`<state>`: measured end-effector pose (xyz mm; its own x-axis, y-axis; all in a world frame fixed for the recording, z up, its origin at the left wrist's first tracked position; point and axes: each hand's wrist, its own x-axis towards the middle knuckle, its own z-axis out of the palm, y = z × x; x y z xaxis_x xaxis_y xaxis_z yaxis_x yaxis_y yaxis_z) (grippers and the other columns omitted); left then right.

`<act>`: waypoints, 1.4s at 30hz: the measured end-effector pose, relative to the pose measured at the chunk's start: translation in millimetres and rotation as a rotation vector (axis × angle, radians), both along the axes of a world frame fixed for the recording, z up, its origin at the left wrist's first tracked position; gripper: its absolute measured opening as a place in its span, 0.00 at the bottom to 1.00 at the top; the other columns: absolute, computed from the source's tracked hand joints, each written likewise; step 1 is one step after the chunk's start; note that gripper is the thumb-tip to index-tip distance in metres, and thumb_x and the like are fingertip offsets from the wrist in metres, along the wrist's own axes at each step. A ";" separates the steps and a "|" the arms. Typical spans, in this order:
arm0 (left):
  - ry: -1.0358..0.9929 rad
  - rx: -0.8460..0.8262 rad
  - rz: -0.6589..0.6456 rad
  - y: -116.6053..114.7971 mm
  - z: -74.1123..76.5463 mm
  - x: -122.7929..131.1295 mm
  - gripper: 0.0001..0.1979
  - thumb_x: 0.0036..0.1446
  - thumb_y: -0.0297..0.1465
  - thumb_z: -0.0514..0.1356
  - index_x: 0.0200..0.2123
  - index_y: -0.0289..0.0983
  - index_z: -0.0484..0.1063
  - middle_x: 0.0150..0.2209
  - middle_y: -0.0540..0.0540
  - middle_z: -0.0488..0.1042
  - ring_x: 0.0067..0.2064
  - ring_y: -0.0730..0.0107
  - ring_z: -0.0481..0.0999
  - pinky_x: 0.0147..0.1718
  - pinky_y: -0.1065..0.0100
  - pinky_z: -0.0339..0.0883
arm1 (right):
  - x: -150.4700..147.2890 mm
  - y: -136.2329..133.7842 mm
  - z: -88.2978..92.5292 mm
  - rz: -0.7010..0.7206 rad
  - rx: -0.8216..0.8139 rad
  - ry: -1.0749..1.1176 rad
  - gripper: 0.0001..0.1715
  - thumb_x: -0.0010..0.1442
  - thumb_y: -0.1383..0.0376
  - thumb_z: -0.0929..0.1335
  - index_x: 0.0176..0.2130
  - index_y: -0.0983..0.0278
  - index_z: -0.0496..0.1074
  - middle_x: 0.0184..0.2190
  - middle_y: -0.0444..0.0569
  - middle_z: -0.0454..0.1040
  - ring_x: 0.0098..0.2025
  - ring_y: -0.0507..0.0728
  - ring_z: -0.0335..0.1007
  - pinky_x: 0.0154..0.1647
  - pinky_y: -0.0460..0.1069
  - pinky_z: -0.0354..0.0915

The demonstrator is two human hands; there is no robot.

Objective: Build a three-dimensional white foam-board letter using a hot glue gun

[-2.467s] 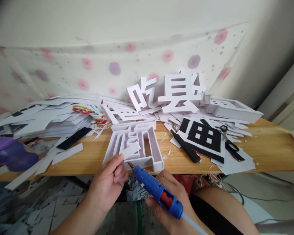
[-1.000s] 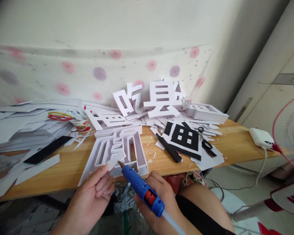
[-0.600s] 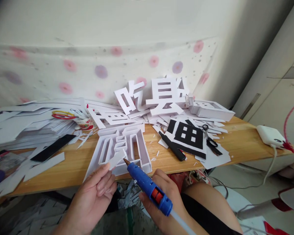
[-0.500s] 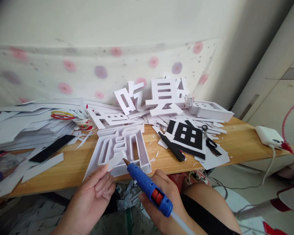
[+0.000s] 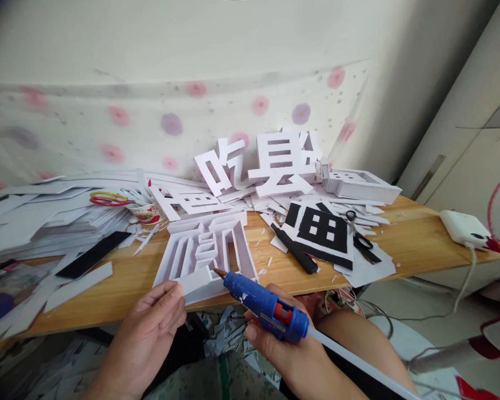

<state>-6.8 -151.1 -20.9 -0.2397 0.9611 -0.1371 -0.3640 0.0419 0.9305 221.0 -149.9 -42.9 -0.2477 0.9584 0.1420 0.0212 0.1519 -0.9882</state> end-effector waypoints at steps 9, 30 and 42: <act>0.267 0.048 -0.009 -1.6 -6.9 -16.0 0.17 0.50 0.44 0.67 0.25 0.36 0.70 0.19 0.56 0.53 0.24 0.78 0.50 0.23 0.71 0.47 | -0.1 -3.8 -2.5 0.005 -0.156 0.063 0.18 0.52 0.52 0.74 0.34 0.64 0.76 0.31 0.50 0.75 0.30 0.56 0.70 0.31 0.50 0.69; 0.261 0.093 -0.006 -4.0 2.1 -15.5 0.16 0.51 0.42 0.67 0.25 0.35 0.72 0.19 0.55 0.54 0.23 0.77 0.51 0.23 0.72 0.48 | -3.1 -8.8 -8.2 -0.022 -0.213 0.141 0.21 0.48 0.51 0.76 0.29 0.66 0.73 0.28 0.51 0.72 0.27 0.55 0.66 0.23 0.48 0.66; 0.221 0.039 0.089 -4.9 8.6 -12.9 0.19 0.42 0.43 0.72 0.26 0.35 0.73 0.19 0.55 0.63 0.23 0.79 0.60 0.22 0.75 0.57 | 9.0 -7.2 4.1 0.127 -0.160 0.097 0.21 0.50 0.51 0.75 0.28 0.65 0.70 0.24 0.43 0.67 0.25 0.50 0.61 0.27 0.46 0.63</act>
<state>-19.7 -156.0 -12.4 -0.3441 0.9383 -0.0348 -0.1520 -0.0191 0.9882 230.0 -157.1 -38.8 -0.3607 0.9325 0.0196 -0.0841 -0.0116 -0.9964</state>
